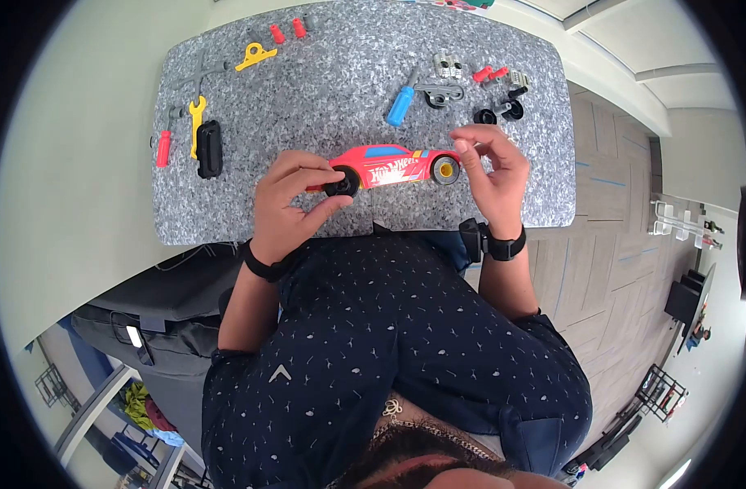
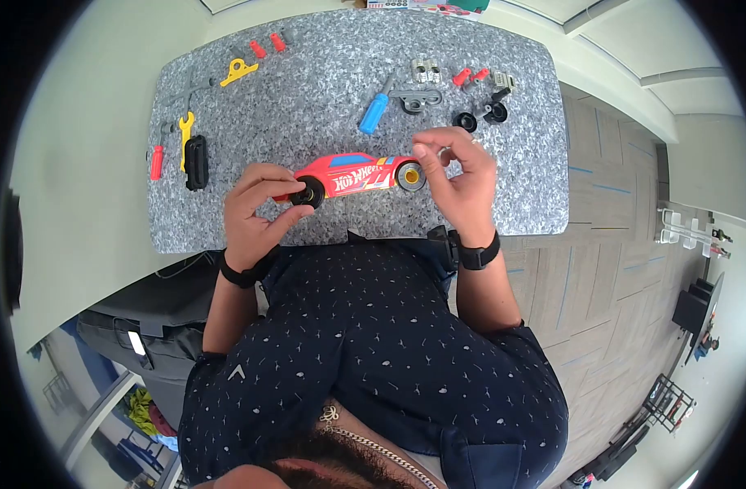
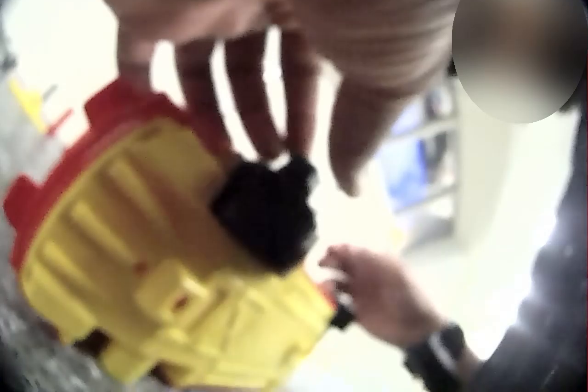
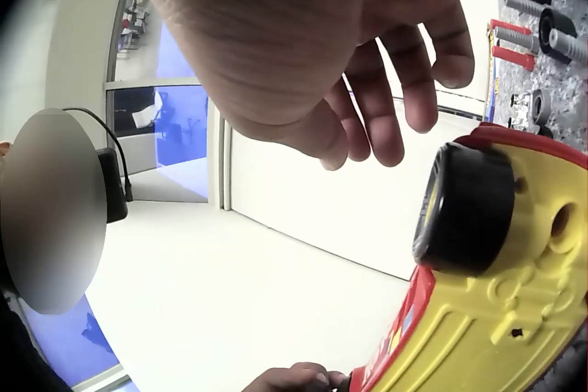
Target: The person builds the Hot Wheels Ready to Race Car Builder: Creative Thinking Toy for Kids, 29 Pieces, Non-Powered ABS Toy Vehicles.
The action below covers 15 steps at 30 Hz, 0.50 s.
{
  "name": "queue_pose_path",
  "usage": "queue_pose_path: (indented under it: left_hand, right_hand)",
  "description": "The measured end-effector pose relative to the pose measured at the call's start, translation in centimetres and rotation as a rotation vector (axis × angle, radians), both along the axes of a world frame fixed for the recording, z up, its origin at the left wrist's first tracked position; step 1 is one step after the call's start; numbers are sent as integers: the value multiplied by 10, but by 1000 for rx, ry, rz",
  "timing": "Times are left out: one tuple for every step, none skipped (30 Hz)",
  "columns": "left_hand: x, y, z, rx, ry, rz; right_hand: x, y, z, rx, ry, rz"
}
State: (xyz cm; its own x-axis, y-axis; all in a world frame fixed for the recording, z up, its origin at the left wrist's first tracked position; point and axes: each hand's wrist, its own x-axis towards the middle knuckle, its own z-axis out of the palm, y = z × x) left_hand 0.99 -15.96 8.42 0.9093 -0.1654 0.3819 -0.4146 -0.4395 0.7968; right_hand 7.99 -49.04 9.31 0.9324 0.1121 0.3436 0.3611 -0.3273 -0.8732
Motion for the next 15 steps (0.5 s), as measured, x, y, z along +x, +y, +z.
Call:
queue_pose_path:
  left_hand:
    - [1,-2,0,-5,6,1]
    - [0,-5,0,-10,13,2]
    - [0,-6,0,-16,20,4]
    - [2,-6,0,12,-10,-12]
    - [3,-4,0,39,-40,-27]
    - [4,-2,0,67,-70,-42]
    - [4,-2,0,78,-67,-55]
    - [4,-1,0,88,-65,-68]
    - [4,-1,0,98,-63,-82]
    - [3,-2,2,97,-39,-83]
    - [1,-4,6,97,-16,-84]
    - [0,-4,9,97,8,-84]
    - [0,-4,11,72,16,-87]
    - [0,-3,12,47,26,-91]
    - [0,-2,13,22,35,-95]
  right_hand:
    - [1,-1,0,-31,-12,-7]
    - [2,-3,-1,-63,-24,-13]
    - [5,-8,-3,-54,-31,-65]
    - [11,-18,-7,-45,-39,-115]
    - [17,-29,-11,-36,-46,-164]
    - [24,-39,-13,-61,-8,-228]
    - [30,-50,-16,-87,30,-292]
    - [36,-59,-18,-113,67,-357]
    - [42,-67,-20,-165,56,-367]
    - [47,-72,-21,-217,46,-376]
    - [50,-75,-23,-268,36,-383]
    - [50,-75,-25,-276,45,-372]
    - [51,-72,-26,-283,54,-360]
    - [51,-67,-26,-290,63,-347]
    - [53,-61,-26,-326,49,-289]
